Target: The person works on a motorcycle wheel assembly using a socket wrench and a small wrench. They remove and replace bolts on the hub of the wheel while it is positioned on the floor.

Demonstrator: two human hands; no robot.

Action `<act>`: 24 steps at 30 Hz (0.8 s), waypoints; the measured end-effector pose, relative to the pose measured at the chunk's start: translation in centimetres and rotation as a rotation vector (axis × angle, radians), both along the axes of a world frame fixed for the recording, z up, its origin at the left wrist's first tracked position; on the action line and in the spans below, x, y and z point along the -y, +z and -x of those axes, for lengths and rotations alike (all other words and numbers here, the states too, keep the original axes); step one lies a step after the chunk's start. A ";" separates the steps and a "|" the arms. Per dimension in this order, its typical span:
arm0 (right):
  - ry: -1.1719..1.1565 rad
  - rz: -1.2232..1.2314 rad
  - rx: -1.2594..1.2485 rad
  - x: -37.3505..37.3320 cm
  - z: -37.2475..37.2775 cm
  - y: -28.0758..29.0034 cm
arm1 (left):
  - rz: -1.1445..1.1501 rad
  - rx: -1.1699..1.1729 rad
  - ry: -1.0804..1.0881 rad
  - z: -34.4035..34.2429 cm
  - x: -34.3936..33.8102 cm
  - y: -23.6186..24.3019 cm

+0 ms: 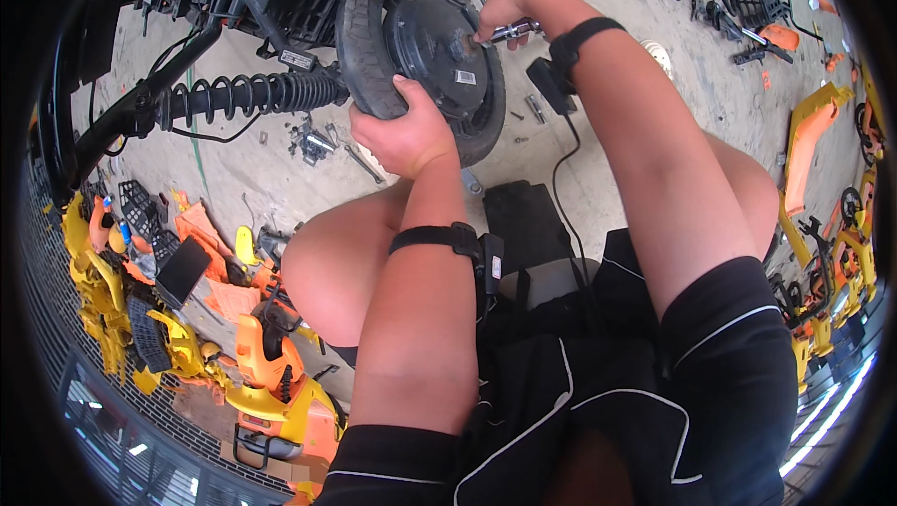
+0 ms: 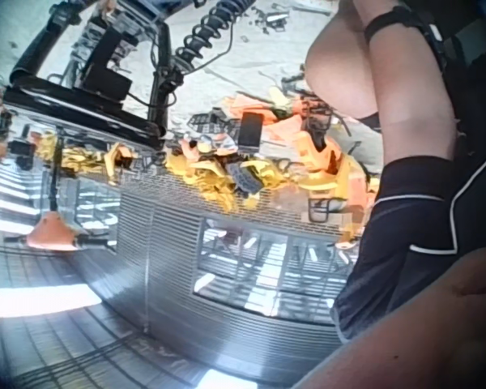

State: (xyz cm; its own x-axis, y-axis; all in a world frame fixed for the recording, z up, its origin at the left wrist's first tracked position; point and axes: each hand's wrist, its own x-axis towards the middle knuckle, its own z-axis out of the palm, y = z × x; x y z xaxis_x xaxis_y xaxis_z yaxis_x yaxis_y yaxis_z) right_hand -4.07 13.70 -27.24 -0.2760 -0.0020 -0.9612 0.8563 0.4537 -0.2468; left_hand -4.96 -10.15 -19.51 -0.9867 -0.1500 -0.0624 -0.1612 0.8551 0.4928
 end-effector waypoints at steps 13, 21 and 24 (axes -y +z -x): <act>-0.368 0.081 -0.025 1.8 1.7 -1.1 | -0.048 0.014 0.008 0.2 0.4 0.1; -0.135 -0.007 -0.201 1.7 0.7 -0.9 | -0.067 0.004 0.003 0.3 0.5 0.2; -0.202 -0.001 -0.349 1.7 -0.4 -1.7 | -0.065 -0.007 -0.012 0.2 0.3 0.1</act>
